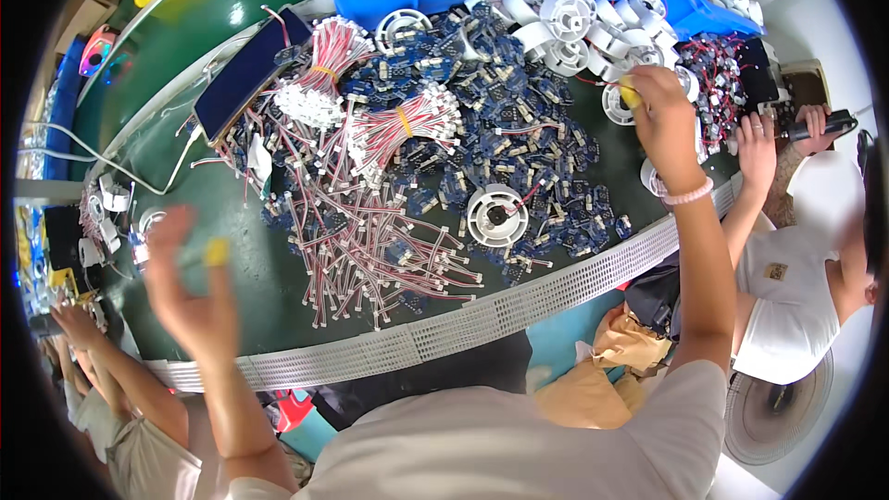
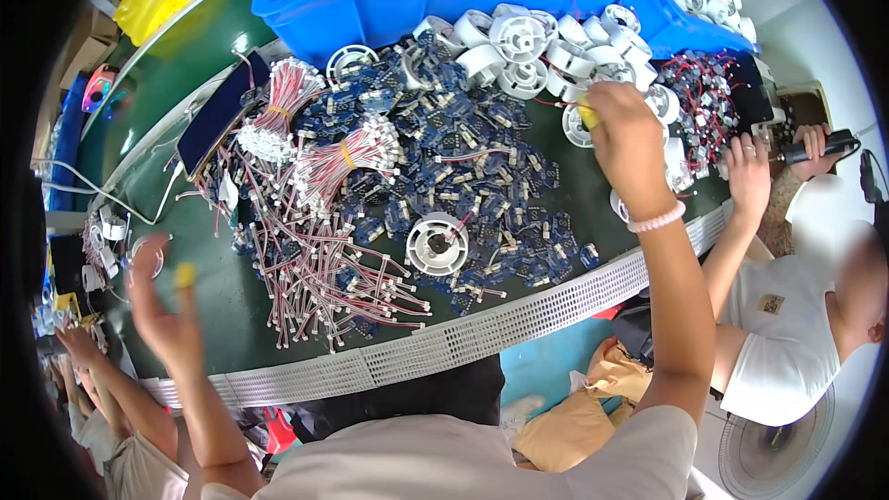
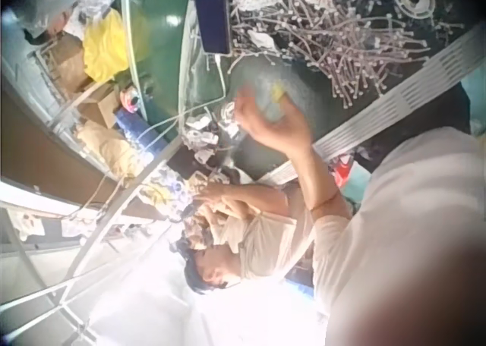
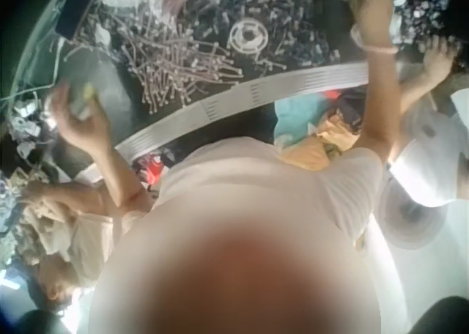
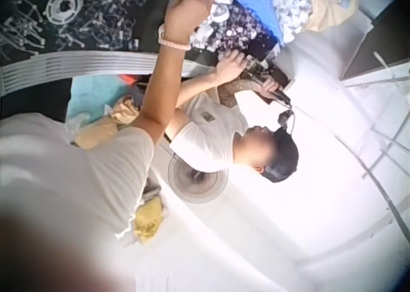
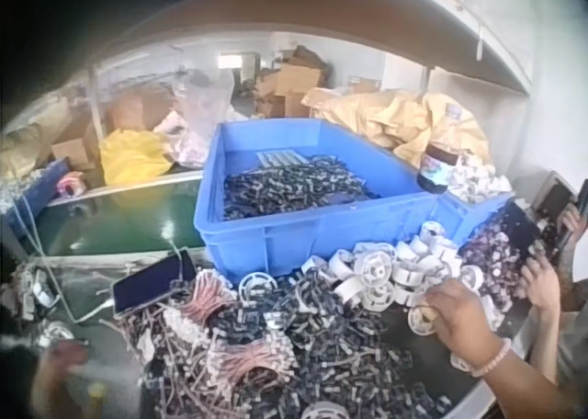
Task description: Assembling circuit boards and wiring into white plastic housings on an assembly line.
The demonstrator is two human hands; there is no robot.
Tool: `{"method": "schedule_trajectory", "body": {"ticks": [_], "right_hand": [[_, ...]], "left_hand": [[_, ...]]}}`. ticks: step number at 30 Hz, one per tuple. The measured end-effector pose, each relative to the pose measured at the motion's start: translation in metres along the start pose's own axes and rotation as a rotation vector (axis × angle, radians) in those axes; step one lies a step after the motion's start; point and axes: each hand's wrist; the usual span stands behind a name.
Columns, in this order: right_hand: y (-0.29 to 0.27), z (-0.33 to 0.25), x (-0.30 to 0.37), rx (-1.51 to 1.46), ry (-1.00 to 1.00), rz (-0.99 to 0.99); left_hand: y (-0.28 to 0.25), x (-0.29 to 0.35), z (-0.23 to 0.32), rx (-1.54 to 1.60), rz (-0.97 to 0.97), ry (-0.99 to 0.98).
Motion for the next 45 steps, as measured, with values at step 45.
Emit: {"method": "schedule_trajectory", "body": {"ticks": [45], "right_hand": [[0.065, -0.225, -0.007, -1.021, 0.238, 0.022]], "left_hand": [[0.029, 0.014, 0.061, 1.133, -0.575, -0.357]]}}
Point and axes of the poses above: each hand's wrist, its own x-axis away from the middle knuckle, its own y-axis out of the palm, z = x × y, and after that the axes turned 13 degrees about -x, right-handed
